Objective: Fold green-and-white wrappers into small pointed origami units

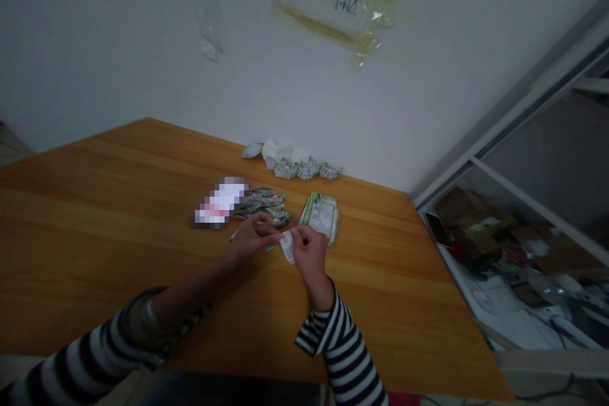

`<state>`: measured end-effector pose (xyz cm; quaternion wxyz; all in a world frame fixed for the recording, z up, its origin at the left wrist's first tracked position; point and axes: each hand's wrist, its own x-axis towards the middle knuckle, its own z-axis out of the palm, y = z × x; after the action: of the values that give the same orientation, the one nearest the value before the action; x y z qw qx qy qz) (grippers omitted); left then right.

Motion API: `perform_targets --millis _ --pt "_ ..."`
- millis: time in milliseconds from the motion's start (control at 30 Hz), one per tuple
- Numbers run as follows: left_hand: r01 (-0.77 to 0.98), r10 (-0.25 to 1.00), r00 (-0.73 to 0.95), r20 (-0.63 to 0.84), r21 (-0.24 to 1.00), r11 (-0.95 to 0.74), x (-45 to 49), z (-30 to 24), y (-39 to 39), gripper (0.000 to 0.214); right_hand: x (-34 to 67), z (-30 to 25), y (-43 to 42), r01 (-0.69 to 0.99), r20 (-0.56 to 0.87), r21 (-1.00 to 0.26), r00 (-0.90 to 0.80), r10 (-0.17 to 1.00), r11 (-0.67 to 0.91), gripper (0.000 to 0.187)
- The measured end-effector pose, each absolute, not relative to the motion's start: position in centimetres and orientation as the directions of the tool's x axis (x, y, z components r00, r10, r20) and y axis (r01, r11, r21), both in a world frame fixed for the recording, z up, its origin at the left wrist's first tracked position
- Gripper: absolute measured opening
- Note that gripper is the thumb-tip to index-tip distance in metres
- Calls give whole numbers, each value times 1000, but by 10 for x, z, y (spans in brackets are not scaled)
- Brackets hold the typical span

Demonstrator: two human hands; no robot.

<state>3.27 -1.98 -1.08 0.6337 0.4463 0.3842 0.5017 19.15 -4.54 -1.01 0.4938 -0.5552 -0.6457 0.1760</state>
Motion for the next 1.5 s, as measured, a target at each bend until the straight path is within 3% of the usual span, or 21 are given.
perform_targets --millis 133,267,400,567,733,867,933,1033,1167,1233,1300,1400,1500 --pt "-264 976 218 -19 961 77 34 -17 -17 57 183 -10 -50 530 470 -786 174 865 320 31" --pt "-51 933 354 63 998 -48 35 -17 -14 40 171 -15 -54 456 469 -827 235 852 329 32" --pt "146 957 219 190 963 -225 37 -14 -15 35 165 -22 -52 341 432 -879 266 862 335 34" --pt "123 911 384 150 970 -211 40 -16 -20 34 168 -25 -50 272 412 -905 367 834 327 35" --pt "152 943 287 169 964 -219 42 -18 -25 29 166 -30 -48 243 389 -917 372 843 317 36" --pt "96 920 347 182 969 -228 39 -18 -23 28 163 -33 -44 140 349 -937 447 824 321 36" --pt "109 946 275 168 973 -205 35 -18 -18 32 166 -30 -41 54 318 -946 365 875 321 37" --pt "51 961 219 172 981 -187 24 -17 -6 36 179 -19 -38 -63 235 -969 53 971 238 41" --pt "4 831 539 138 986 -166 13 -15 5 39 207 -4 -35 -95 171 -984 -223 960 153 37" --pt "49 775 624 100 985 -167 10 -15 6 38 219 0 -34 -71 133 -991 -331 934 116 55" --pt "97 732 679 59 981 -170 9 -15 4 37 228 1 -35 -18 76 -997 -429 900 75 58" --pt "102 690 724 27 984 -147 9 -14 2 37 235 0 -34 76 38 -993 -505 862 88 42" --pt "87 714 701 4 992 -91 8 -15 1 39 233 -2 -32 146 83 -976 -443 892 163 30"
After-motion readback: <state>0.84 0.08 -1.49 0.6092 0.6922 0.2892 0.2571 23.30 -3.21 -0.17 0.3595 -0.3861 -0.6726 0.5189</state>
